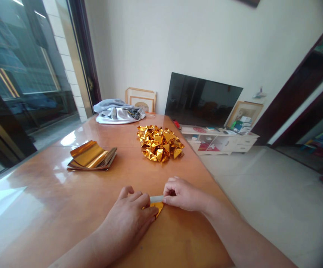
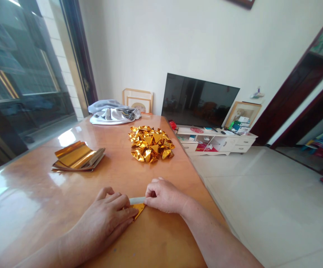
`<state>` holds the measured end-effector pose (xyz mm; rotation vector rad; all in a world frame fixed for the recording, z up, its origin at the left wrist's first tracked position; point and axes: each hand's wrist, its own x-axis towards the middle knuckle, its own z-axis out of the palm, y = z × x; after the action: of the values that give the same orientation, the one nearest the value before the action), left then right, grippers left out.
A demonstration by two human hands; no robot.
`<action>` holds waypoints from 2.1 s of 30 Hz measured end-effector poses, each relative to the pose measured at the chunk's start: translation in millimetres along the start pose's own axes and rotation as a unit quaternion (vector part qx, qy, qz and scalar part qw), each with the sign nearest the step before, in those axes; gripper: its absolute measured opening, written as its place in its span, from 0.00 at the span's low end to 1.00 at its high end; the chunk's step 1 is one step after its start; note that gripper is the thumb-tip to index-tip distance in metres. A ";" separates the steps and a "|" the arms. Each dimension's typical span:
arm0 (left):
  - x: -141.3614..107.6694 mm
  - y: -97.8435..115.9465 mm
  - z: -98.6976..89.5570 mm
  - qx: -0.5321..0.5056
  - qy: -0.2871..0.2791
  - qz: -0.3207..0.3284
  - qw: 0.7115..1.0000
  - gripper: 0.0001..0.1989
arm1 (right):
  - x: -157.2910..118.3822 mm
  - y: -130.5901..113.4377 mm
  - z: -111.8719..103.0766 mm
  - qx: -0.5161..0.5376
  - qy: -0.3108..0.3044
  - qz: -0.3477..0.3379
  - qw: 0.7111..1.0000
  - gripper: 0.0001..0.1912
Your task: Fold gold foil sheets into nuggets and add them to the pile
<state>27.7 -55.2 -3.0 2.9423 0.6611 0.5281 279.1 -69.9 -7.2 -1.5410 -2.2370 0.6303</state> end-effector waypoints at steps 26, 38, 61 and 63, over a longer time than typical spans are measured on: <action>3.3 8.1 -9.9 0.001 -0.026 -0.008 1.000 0.09 | -2.8 -2.9 -1.4 -0.007 0.006 0.013 1.000 0.06; 1.8 9.0 -12.7 -0.004 -0.016 -0.002 1.000 0.08 | -7.8 -9.4 -5.6 0.010 0.020 0.015 1.000 0.05; -1.4 9.3 -14.7 0.011 -0.039 0.008 0.999 0.11 | -17.2 -42.4 -0.1 -0.159 0.030 0.065 0.985 0.05; -1.7 9.0 -14.0 0.011 -0.038 0.006 0.999 0.11 | -18.2 -44.5 2.3 -0.166 0.039 0.077 0.982 0.04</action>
<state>25.0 -64.0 11.0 2.9713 0.6446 0.4103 249.5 -101.0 14.4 -1.8748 -2.2634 0.2365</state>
